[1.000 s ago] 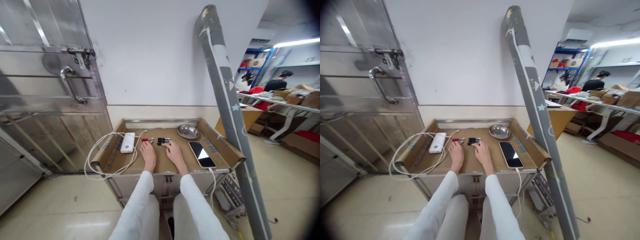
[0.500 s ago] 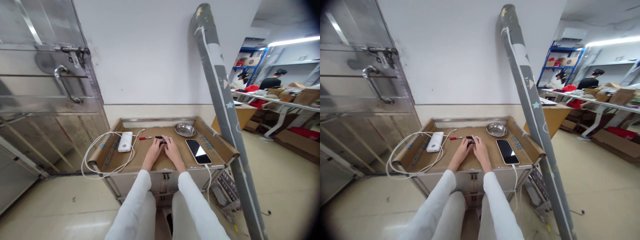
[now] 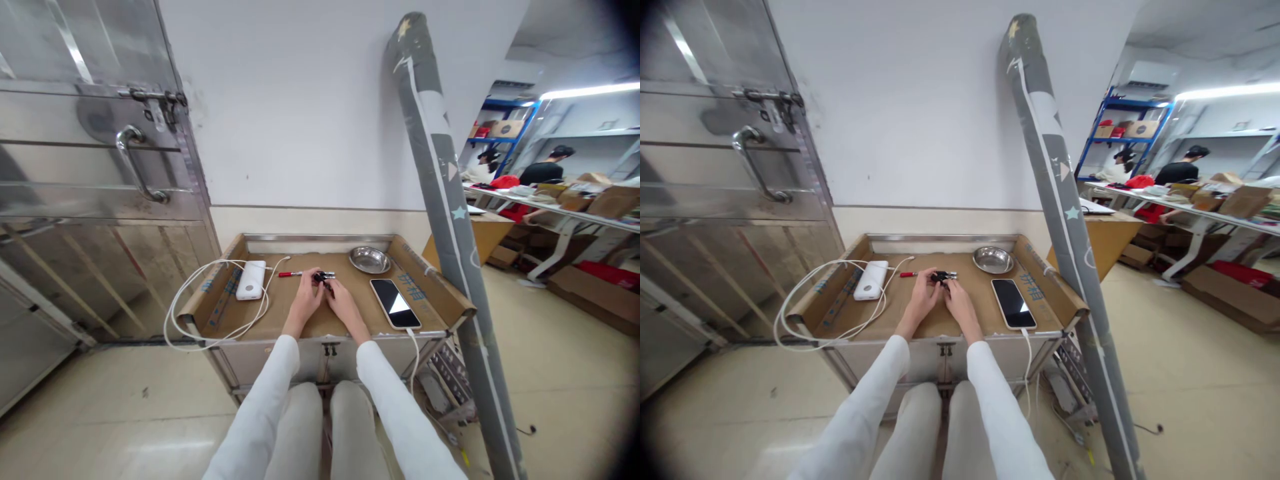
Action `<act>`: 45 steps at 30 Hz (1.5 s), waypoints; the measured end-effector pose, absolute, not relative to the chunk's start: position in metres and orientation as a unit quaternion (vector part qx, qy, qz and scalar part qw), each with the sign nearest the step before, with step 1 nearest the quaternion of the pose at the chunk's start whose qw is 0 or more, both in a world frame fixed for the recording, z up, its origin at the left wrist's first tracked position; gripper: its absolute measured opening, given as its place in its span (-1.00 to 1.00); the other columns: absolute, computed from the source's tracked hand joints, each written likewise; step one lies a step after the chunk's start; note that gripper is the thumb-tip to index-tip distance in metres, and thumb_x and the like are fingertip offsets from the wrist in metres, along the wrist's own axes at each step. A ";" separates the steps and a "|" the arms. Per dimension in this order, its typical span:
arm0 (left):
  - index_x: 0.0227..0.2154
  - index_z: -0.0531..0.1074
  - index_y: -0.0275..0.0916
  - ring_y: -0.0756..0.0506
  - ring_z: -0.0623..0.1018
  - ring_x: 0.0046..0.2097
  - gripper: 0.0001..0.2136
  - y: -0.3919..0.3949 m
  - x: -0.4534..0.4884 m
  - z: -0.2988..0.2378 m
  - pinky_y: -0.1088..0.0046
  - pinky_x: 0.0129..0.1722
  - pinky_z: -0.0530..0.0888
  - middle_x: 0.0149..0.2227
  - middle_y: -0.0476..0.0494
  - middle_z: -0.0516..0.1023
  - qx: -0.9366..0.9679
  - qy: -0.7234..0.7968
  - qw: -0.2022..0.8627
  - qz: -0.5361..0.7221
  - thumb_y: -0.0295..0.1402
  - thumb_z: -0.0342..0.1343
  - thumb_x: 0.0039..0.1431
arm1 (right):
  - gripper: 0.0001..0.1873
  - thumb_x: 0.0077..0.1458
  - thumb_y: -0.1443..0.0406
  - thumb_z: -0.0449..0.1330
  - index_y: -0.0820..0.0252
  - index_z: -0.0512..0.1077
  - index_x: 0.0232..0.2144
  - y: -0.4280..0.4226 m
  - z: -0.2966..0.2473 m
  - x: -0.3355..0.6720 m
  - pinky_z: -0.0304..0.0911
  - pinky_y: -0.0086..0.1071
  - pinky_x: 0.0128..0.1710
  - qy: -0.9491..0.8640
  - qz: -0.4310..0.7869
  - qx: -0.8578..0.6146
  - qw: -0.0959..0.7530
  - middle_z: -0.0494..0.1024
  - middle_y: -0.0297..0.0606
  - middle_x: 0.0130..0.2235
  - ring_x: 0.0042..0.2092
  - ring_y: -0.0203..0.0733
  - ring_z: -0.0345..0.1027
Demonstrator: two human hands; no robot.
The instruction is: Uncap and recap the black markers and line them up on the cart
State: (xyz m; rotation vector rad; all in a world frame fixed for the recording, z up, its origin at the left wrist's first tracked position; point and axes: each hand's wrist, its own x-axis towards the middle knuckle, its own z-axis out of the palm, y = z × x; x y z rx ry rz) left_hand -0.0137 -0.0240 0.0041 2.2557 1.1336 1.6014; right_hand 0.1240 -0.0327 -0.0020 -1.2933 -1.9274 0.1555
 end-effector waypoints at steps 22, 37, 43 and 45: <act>0.04 0.21 -0.21 -0.03 0.46 -0.12 -0.71 -0.028 -0.022 0.011 0.37 -0.06 0.44 -0.08 -0.20 0.34 0.705 0.418 0.077 0.568 -0.45 -0.14 0.26 | -0.75 0.14 0.41 0.02 0.16 0.41 -0.16 -0.030 -0.004 0.127 0.27 -0.34 -0.10 -0.749 0.097 -0.516 0.404 0.54 -0.16 -0.15 -0.12 -0.18 0.43; -0.11 0.26 -0.24 -0.09 0.41 -0.06 -0.80 -0.027 -0.021 0.014 0.30 -0.08 0.44 -0.13 -0.22 0.32 0.667 0.433 0.049 0.604 -0.50 -0.13 0.23 | -0.72 0.20 0.37 -0.05 0.17 0.37 -0.10 -0.027 -0.008 0.130 0.25 -0.29 -0.04 -0.718 0.089 -0.534 0.438 0.52 -0.16 -0.13 -0.09 -0.17 0.38; -0.15 0.24 -0.22 -0.08 0.42 -0.09 -0.83 -0.016 -0.020 0.002 0.30 -0.09 0.46 -0.14 -0.20 0.30 0.718 0.419 0.094 0.548 -0.52 -0.12 0.22 | -0.67 0.26 0.33 -0.17 0.20 0.33 -0.08 -0.032 -0.004 0.129 0.24 -0.28 -0.04 -0.713 0.049 -0.551 0.431 0.49 -0.11 -0.08 -0.05 -0.15 0.37; -0.16 0.24 -0.22 -0.08 0.43 -0.09 -0.83 -0.013 -0.019 -0.001 0.28 -0.06 0.45 -0.15 -0.19 0.31 0.740 0.407 0.108 0.524 -0.53 -0.12 0.21 | -0.66 0.27 0.32 -0.19 0.20 0.32 -0.08 -0.031 -0.004 0.129 0.25 -0.28 -0.04 -0.710 0.049 -0.552 0.435 0.49 -0.11 -0.08 -0.05 -0.16 0.37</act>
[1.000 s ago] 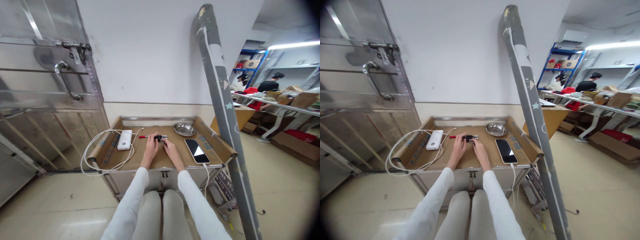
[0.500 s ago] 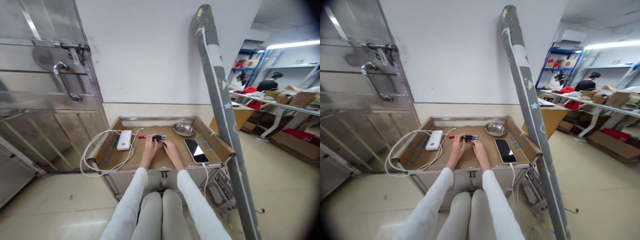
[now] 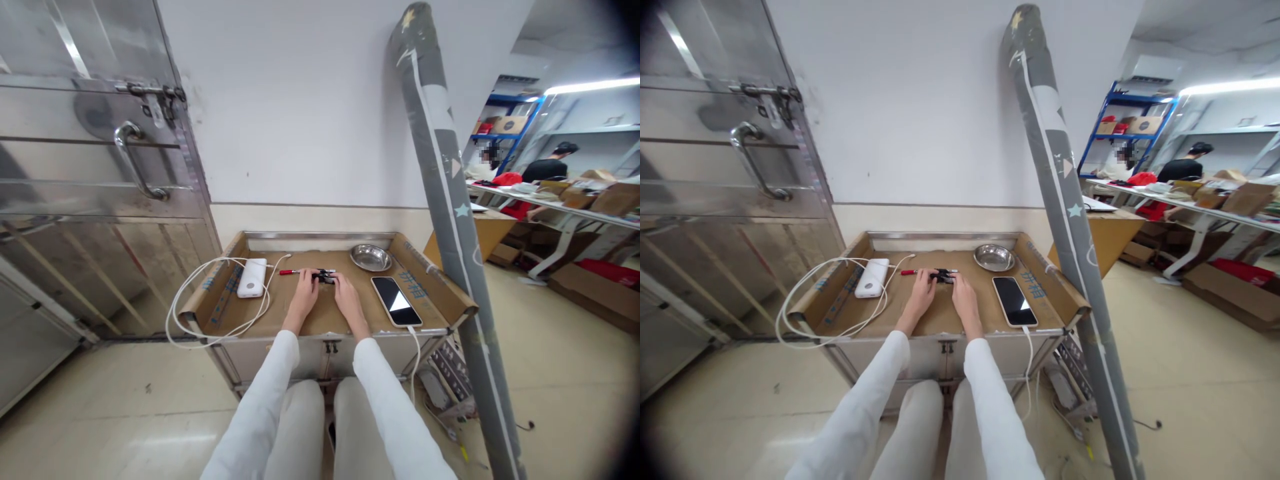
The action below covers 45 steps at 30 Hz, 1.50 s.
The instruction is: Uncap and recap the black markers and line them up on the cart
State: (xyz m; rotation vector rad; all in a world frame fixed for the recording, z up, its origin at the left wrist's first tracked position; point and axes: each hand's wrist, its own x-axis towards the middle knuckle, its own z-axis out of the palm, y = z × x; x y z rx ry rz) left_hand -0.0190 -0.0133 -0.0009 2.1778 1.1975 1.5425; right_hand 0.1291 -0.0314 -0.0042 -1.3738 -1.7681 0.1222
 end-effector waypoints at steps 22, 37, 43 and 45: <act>-0.23 0.36 -0.24 -0.16 0.38 -0.08 -0.79 -0.015 -0.019 -0.006 0.22 -0.03 0.35 -0.13 -0.20 0.38 0.839 0.412 0.061 0.349 -0.56 -0.06 0.11 | -0.71 0.22 0.31 -0.11 0.19 0.32 -0.09 -0.028 -0.008 0.129 0.25 -0.27 -0.03 -0.716 0.100 -0.533 0.439 0.49 -0.10 -0.08 -0.06 -0.16 0.38; -0.32 0.38 -0.23 -0.09 0.43 -0.22 -0.91 -0.013 -0.020 -0.009 0.31 -0.13 0.42 -0.28 -0.12 0.40 0.801 0.432 0.134 0.392 -0.51 0.02 0.15 | -0.67 0.11 0.43 -0.04 0.20 0.31 -0.07 -0.029 -0.008 0.129 0.22 -0.28 0.00 -0.745 0.115 -0.505 0.420 0.42 -0.13 -0.07 -0.07 -0.19 0.33; -0.28 0.38 -0.25 -0.08 0.44 -0.16 -0.88 -0.011 -0.021 -0.015 0.28 -0.08 0.41 -0.26 -0.15 0.39 0.798 0.431 0.111 0.407 -0.51 -0.04 0.20 | -0.68 0.13 0.44 -0.07 0.21 0.32 -0.08 -0.030 -0.006 0.128 0.21 -0.31 -0.01 -0.748 0.101 -0.505 0.418 0.40 -0.13 -0.07 -0.05 -0.20 0.31; -0.29 0.38 -0.26 -0.09 0.43 -0.15 -0.87 -0.011 -0.021 -0.015 0.26 -0.06 0.40 -0.25 -0.17 0.38 0.800 0.427 0.102 0.409 -0.50 -0.07 0.22 | -0.69 0.15 0.43 -0.09 0.20 0.33 -0.10 -0.032 -0.003 0.127 0.21 -0.33 -0.03 -0.746 0.082 -0.513 0.417 0.40 -0.14 -0.08 -0.06 -0.20 0.31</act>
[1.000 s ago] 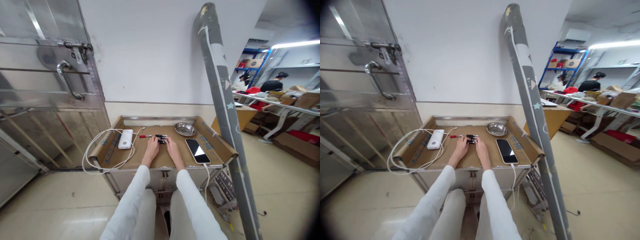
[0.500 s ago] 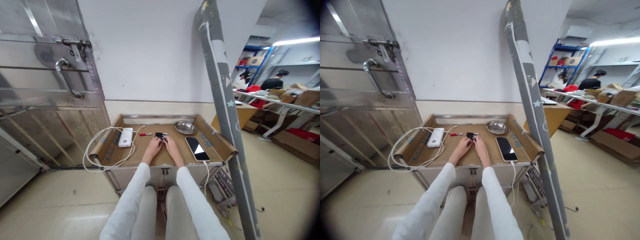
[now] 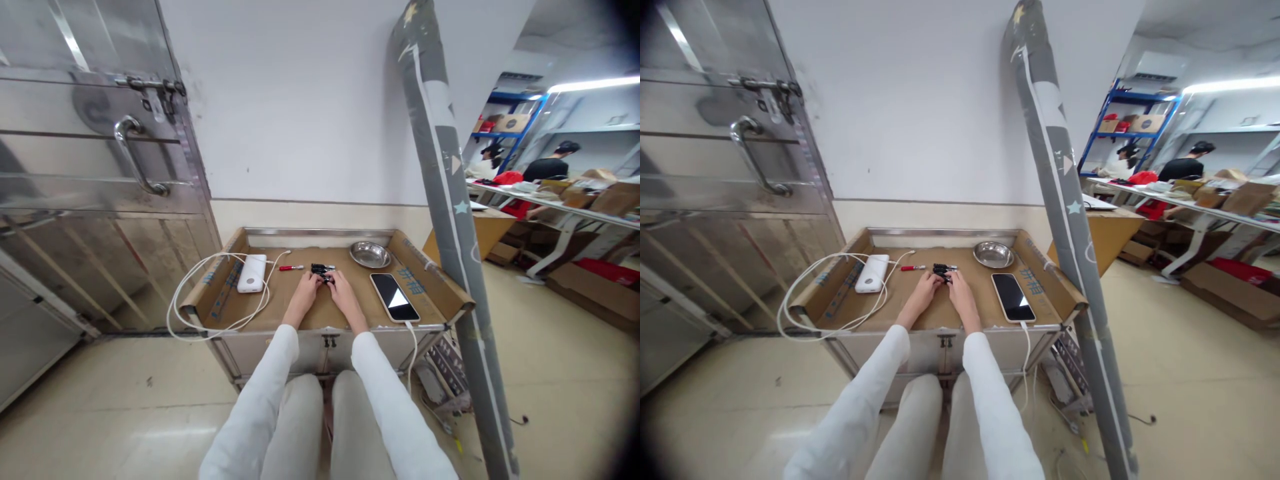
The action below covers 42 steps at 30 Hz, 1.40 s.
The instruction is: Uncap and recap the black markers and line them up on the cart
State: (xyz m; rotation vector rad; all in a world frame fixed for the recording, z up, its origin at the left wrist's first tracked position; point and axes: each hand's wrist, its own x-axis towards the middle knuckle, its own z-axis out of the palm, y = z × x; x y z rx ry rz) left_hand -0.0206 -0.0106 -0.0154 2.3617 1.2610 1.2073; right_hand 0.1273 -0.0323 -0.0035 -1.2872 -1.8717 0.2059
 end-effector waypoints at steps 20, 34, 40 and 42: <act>-0.43 0.33 -0.20 -0.06 0.44 -0.28 -0.92 -0.028 -0.023 0.007 0.45 -0.25 0.35 -0.33 -0.06 0.46 0.794 0.461 0.143 0.370 -0.48 0.03 0.15 | -0.75 0.14 0.44 -0.03 0.17 0.44 -0.32 -0.042 0.006 0.126 0.15 -0.39 -0.16 -0.728 -0.025 -0.609 0.314 0.43 -0.16 -0.25 -0.20 -0.17 0.31; -0.39 0.34 -0.23 -0.13 0.44 -0.20 -0.95 -0.023 -0.020 0.003 0.33 -0.15 0.35 -0.32 -0.15 0.43 0.782 0.519 0.023 0.343 -0.39 0.05 0.18 | -0.69 0.06 0.53 -0.04 0.17 0.44 -0.36 -0.038 0.007 0.124 0.13 -0.36 -0.16 -0.722 -0.033 -0.627 0.291 0.49 -0.16 -0.28 -0.20 -0.16 0.32; -0.35 0.32 -0.25 -0.13 0.43 -0.19 -0.95 -0.024 -0.021 0.000 0.35 -0.18 0.35 -0.29 -0.15 0.42 0.784 0.538 -0.016 0.310 -0.38 0.03 0.19 | -0.70 0.06 0.52 -0.04 0.16 0.44 -0.37 -0.040 0.010 0.122 0.13 -0.43 -0.27 -0.718 -0.013 -0.639 0.277 0.54 -0.20 -0.32 -0.27 -0.22 0.39; -0.37 0.33 -0.25 -0.14 0.43 -0.19 -0.94 -0.024 -0.021 0.000 0.34 -0.18 0.35 -0.29 -0.17 0.42 0.787 0.540 -0.019 0.297 -0.39 0.02 0.20 | -0.71 0.07 0.50 -0.03 0.15 0.44 -0.34 -0.040 0.010 0.121 0.11 -0.43 -0.33 -0.711 -0.004 -0.653 0.261 0.56 -0.20 -0.35 -0.32 -0.21 0.40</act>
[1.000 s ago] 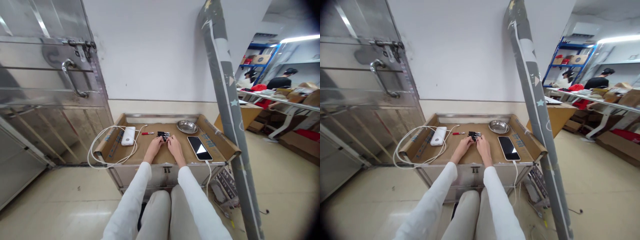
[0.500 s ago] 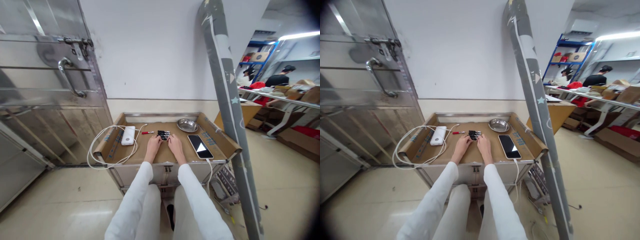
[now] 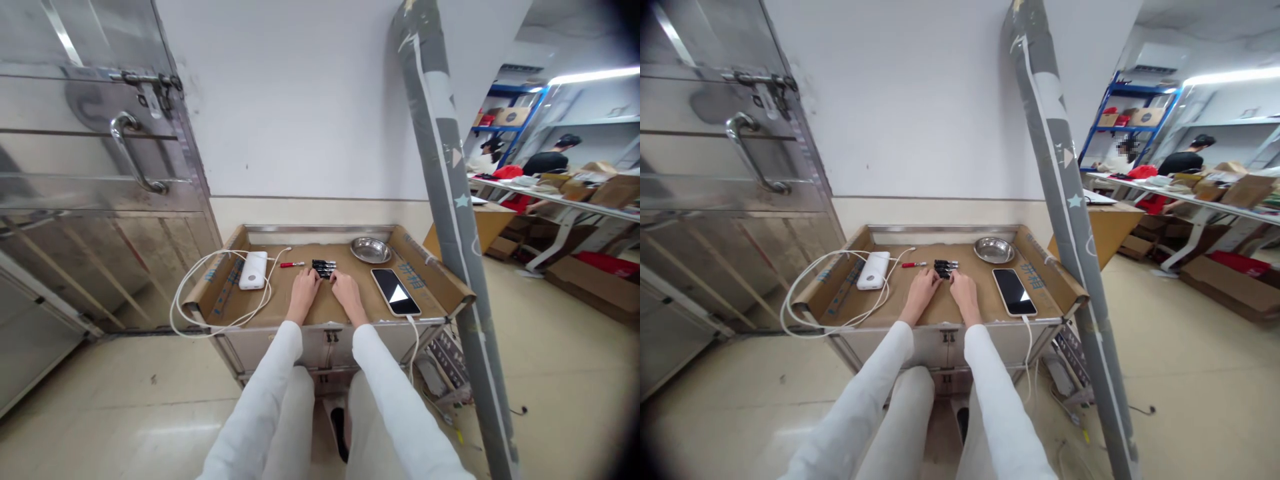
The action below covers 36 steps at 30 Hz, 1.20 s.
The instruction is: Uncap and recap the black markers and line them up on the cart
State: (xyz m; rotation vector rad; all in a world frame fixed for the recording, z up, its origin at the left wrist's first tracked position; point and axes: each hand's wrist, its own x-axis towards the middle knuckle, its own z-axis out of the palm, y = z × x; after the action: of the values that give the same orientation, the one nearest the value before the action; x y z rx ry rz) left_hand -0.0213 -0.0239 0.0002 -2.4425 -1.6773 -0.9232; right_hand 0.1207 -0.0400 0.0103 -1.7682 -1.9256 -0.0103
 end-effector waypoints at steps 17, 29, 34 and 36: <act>0.07 0.24 -0.42 -0.22 0.27 0.18 -0.59 -0.017 -0.027 -0.003 0.24 0.11 0.23 0.15 -0.41 0.28 -0.659 -0.679 0.106 -0.306 -0.60 -0.28 0.18 | -0.52 0.06 0.49 -0.07 -0.04 0.45 -0.11 -0.046 0.018 0.121 0.16 -0.47 -0.26 -0.756 0.067 -0.604 0.244 0.59 -0.32 -0.23 -0.23 -0.21 0.44; -0.30 0.34 -0.37 -0.27 0.41 -0.11 -0.70 -0.037 -0.026 0.002 0.13 -0.11 0.33 -0.23 -0.41 0.42 -0.600 -0.711 0.135 -0.341 -0.50 -0.32 0.26 | -0.54 0.05 0.50 -0.06 0.11 0.40 -0.05 -0.045 0.012 0.123 0.25 -0.41 -0.13 -0.756 0.083 -0.551 0.344 0.52 -0.25 -0.10 -0.16 -0.22 0.40; -0.26 0.30 -0.33 -0.17 0.46 -0.19 -0.73 -0.042 -0.023 0.006 0.26 -0.16 0.38 -0.27 -0.30 0.43 -0.645 -0.644 0.031 -0.410 -0.35 -0.29 0.33 | -0.37 0.00 0.51 -0.05 0.06 0.20 0.14 -0.043 0.010 0.121 0.28 -0.34 -0.06 -0.759 0.061 -0.511 0.399 0.36 -0.20 0.06 -0.07 -0.21 0.35; -0.22 0.30 -0.26 -0.10 0.48 -0.24 -0.79 -0.043 -0.021 0.008 0.38 -0.23 0.40 -0.24 -0.21 0.43 -0.716 -0.562 -0.030 -0.413 -0.31 -0.21 0.32 | -0.35 0.02 0.49 -0.03 -0.02 0.16 0.17 -0.043 0.012 0.120 0.27 -0.32 -0.02 -0.770 0.065 -0.487 0.408 0.33 -0.22 0.08 -0.02 -0.20 0.32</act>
State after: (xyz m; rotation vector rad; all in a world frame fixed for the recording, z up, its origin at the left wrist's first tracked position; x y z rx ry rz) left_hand -0.0205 -0.0429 0.0083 -2.2944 -1.7999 -1.3228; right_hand 0.1204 -0.0433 0.0123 -1.2282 -1.9399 0.1649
